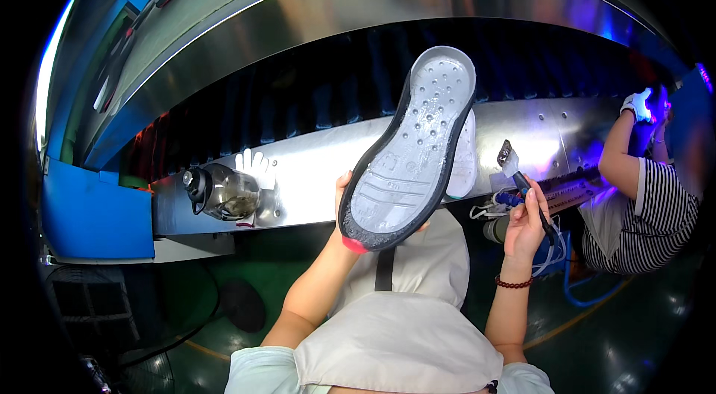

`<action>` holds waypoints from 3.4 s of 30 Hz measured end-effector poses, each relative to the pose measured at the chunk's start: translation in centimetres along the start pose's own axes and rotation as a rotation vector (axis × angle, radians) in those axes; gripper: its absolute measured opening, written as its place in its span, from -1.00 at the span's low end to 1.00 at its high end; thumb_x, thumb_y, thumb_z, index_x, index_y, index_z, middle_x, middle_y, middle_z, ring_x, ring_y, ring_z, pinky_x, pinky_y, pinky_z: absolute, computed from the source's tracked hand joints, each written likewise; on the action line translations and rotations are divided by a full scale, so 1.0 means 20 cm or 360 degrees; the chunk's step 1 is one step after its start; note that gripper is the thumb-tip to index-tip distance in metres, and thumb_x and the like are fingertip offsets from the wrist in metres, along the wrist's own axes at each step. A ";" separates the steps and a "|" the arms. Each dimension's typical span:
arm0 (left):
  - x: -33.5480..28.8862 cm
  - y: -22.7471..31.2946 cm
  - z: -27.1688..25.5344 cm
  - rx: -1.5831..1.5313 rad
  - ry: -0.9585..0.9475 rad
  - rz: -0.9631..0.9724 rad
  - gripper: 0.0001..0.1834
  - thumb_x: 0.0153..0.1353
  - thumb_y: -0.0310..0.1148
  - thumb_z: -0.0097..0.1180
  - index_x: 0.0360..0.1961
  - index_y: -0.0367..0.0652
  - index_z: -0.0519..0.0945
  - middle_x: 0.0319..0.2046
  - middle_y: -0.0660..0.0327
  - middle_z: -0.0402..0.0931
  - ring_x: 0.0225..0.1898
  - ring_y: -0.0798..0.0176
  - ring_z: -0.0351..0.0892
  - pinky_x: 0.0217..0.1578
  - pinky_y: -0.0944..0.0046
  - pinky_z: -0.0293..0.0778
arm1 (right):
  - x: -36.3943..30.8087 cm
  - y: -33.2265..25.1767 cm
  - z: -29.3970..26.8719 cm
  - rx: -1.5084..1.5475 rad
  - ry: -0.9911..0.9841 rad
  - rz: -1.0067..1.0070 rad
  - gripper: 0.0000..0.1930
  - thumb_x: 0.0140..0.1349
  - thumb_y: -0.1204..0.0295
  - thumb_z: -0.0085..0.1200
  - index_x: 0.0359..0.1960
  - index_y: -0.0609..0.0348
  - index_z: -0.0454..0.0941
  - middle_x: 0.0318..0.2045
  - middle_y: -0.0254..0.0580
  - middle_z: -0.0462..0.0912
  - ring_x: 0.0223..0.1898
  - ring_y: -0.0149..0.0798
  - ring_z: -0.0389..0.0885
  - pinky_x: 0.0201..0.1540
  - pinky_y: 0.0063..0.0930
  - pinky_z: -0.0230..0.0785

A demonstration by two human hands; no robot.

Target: The person picks up a shoe insole from a conveyor belt and uses a brush to scrub its surface. They repeatedly rotate the insole to clean different areas and then place it back on the belt. The process is repeated for multiple insoles.

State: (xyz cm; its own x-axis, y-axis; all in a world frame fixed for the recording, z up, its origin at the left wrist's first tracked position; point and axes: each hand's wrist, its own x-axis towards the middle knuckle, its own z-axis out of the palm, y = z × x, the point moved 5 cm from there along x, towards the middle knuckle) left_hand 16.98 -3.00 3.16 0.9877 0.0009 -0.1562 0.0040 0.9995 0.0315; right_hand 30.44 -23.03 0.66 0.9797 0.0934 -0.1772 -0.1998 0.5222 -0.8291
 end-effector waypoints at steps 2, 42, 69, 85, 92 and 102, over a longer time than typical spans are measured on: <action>0.00 0.00 0.02 0.0022 0.0037 0.0034 -0.17 -0.18 0.15 -0.08 0.14 -0.04 0.15 0.12 -0.02 0.08 0.06 -0.17 0.17 -0.08 -0.34 0.12 | 0.01 0.03 -0.04 0.0011 -0.0013 0.0034 -0.79 0.11 0.52 -0.08 -0.20 0.31 0.42 -0.22 -0.15 0.51 -0.67 -0.64 0.26 -0.64 -0.86 0.13; -0.09 -0.05 -0.05 0.0013 -0.0175 0.0144 -0.12 -0.20 0.18 0.05 0.12 -0.06 0.14 0.08 -0.04 0.10 -0.03 -0.24 0.21 -0.37 -0.29 0.30 | -0.06 0.14 0.08 -0.0727 -0.0425 -0.0129 -0.76 0.05 0.55 0.03 -0.21 0.34 0.43 -0.37 -0.27 0.52 -0.46 -0.57 0.42 -0.43 -0.73 0.31; 0.35 0.98 1.14 0.2253 0.0646 0.1685 -0.25 -0.07 -0.03 0.08 0.11 -0.19 0.16 0.17 -0.06 -0.09 0.21 0.00 -0.15 0.13 0.06 -0.05 | 0.02 0.25 -0.01 -0.0668 -0.0329 -0.0029 -0.79 0.04 0.54 0.03 -0.26 0.35 0.42 -0.39 -0.23 0.53 -0.57 -0.56 0.39 -0.54 -0.75 0.27; 0.63 1.00 1.20 0.3872 0.0685 0.1820 -0.76 -0.01 -0.21 0.07 -0.41 -0.13 0.58 -0.56 0.05 0.51 -0.46 0.11 0.53 -0.39 0.21 0.40 | 0.04 0.27 0.02 -0.0804 -0.0357 0.0098 -0.82 0.04 0.51 0.02 -0.30 0.31 0.46 -0.50 -0.30 0.51 -0.63 -0.57 0.36 -0.59 -0.78 0.17; 0.89 0.76 1.31 0.3863 0.0097 0.1925 -0.72 -0.09 -0.13 0.14 -0.52 -0.14 0.59 -0.51 0.06 0.52 -0.37 0.06 0.51 -0.34 0.20 0.39 | 0.03 0.22 0.14 -0.0794 -0.0426 0.0032 -0.82 0.05 0.54 0.00 -0.27 0.31 0.47 -0.54 -0.35 0.47 -0.60 -0.57 0.35 -0.52 -0.77 0.19; 0.22 0.57 1.16 0.2456 -0.0409 0.2810 -0.71 0.21 -0.21 -0.20 -0.42 -0.22 0.42 -0.24 0.08 0.35 -0.18 0.20 0.35 -0.09 0.25 0.23 | 0.05 0.21 0.00 -0.0377 -0.0183 0.0190 -0.72 -0.03 0.63 0.06 -0.21 0.35 0.44 -0.34 -0.20 0.53 -0.40 -0.45 0.48 -0.34 -0.69 0.33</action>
State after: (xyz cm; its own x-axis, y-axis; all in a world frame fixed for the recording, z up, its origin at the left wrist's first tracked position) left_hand 24.97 7.71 25.65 0.1663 0.3768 0.9113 -0.5942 -0.6992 0.3975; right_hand 30.53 -20.78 -3.07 0.9417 0.2446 -0.2308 -0.2983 0.2906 -0.9092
